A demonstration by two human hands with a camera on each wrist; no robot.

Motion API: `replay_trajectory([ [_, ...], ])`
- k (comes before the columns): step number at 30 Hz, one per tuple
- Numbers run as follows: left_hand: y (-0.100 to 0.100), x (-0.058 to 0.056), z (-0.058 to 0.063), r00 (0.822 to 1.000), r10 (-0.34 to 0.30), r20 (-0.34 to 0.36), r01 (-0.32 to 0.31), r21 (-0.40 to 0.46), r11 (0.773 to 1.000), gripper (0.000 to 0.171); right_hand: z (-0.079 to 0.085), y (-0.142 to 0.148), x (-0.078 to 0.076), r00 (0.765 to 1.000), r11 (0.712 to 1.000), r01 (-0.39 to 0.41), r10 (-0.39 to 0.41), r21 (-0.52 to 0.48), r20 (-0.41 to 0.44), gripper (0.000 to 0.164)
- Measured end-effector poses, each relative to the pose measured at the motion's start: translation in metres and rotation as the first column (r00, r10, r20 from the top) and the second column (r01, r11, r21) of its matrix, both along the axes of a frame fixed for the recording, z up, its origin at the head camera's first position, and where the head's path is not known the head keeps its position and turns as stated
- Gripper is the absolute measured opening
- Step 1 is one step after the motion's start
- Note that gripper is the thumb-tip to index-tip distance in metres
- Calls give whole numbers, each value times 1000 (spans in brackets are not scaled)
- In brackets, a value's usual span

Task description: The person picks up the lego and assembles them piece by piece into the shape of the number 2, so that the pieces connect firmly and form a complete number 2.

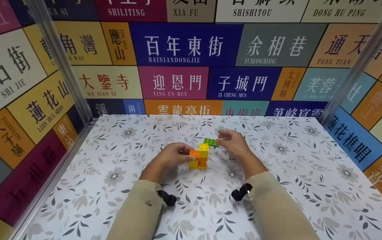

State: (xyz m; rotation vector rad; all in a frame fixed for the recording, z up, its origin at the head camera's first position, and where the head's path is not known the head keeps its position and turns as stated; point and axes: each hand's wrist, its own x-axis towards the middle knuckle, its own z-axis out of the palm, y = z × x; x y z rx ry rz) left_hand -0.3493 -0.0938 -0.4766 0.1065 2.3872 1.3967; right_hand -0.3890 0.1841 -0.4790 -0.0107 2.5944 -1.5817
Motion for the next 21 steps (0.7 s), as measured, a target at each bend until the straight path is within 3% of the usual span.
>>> replay_trajectory([
  [11,0,1,-2,1000,4,4,-4,27,1000,23,-11,-3,-20,998,999,-15,13,30,69,59],
  [17,-1,0,-3,1000,2,6,-2,21,1000,25,-20,-8,-23,993,993,-16,2,119,114,59],
  [21,0,-1,-1,1000,11,12,-11,1,1000,25,-18,-8,-23,992,993,-7,-9,119,127,57],
])
